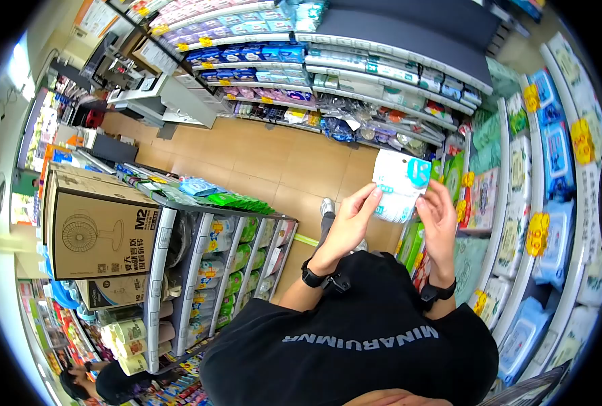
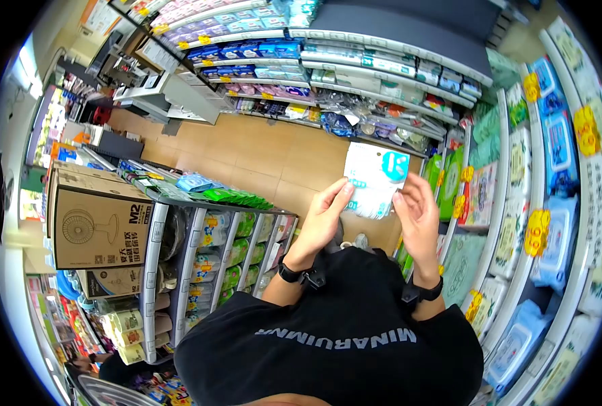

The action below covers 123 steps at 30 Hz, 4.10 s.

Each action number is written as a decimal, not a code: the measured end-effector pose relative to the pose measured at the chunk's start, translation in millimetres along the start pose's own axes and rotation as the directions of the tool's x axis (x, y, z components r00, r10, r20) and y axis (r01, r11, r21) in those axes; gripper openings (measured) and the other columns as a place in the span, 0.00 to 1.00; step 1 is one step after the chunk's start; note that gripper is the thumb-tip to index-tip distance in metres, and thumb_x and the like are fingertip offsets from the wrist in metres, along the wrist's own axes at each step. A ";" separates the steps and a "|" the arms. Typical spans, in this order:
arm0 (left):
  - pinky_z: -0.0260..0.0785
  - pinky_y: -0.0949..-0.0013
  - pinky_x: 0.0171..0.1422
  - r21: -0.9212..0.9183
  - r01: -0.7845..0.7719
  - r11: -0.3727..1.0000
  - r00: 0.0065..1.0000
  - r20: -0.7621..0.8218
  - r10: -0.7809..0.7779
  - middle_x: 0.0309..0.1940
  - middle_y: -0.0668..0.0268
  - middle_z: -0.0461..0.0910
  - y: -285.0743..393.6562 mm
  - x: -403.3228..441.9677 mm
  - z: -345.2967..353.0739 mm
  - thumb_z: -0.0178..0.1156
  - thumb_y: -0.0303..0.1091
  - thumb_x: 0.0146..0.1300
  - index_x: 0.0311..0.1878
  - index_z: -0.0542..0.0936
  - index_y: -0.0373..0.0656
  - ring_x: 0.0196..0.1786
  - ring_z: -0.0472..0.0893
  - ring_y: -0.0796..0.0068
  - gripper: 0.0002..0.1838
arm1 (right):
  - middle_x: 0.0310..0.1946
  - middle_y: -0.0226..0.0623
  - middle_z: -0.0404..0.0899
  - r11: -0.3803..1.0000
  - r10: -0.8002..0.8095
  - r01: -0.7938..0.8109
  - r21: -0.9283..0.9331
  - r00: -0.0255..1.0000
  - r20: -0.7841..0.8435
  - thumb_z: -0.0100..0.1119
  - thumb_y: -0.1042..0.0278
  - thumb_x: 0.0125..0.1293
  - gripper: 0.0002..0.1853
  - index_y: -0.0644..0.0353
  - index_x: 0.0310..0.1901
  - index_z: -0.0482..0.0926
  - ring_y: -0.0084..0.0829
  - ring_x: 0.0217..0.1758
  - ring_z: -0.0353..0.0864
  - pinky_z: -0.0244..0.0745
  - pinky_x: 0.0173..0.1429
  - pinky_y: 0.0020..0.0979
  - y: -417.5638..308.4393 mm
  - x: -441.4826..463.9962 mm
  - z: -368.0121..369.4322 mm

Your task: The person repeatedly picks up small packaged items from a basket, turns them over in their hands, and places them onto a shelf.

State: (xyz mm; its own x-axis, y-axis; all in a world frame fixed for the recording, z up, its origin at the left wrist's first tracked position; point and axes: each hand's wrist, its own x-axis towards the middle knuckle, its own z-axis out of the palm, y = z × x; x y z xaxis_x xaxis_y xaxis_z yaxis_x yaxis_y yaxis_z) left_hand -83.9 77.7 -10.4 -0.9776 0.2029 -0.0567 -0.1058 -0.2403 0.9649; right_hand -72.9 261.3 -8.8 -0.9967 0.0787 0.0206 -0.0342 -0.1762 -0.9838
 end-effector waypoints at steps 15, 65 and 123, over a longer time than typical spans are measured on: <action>0.71 0.76 0.54 -0.141 0.009 0.990 0.999 0.033 -0.004 0.45 0.67 0.84 43.1 113.0 -102.4 0.51 0.42 0.79 0.59 0.80 0.31 0.47 0.79 0.83 0.22 | 0.42 0.33 0.82 0.999 -0.012 0.015 -0.033 0.997 0.082 0.58 0.74 0.72 0.10 0.67 0.52 0.76 0.16 0.39 0.77 0.72 0.45 0.21 -2.2 126.8 86.5; 0.70 0.76 0.42 0.209 -0.118 0.971 0.992 -0.021 0.125 0.41 0.67 0.83 92.7 476.1 -264.3 0.60 0.37 0.72 0.59 0.80 0.39 0.37 0.77 0.84 0.17 | 0.43 0.31 0.84 0.999 -0.015 0.018 -0.043 0.997 0.077 0.58 0.71 0.73 0.11 0.64 0.53 0.77 0.15 0.42 0.77 0.69 0.45 0.21 58.4 526.1 182.3; 0.66 0.62 0.69 0.276 0.220 0.936 0.969 -0.176 -0.176 0.66 0.43 0.71 16.3 623.1 -322.3 0.62 0.48 0.70 0.71 0.66 0.31 0.67 0.74 0.56 0.36 | 0.37 0.41 0.85 0.646 -0.059 0.181 -0.742 0.981 0.187 0.59 0.69 0.71 0.19 0.68 0.58 0.71 0.28 0.34 0.84 0.78 0.39 0.30 230.2 907.4 212.1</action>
State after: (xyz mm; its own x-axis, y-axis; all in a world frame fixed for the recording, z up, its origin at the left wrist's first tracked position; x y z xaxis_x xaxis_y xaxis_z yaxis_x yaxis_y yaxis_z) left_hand -753.4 -105.7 -112.6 -0.9603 0.0713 -0.2697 -0.2639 0.0813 0.9611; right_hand -1000.8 84.1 -178.7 -0.9891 -0.0960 0.1119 -0.1475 0.6283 -0.7639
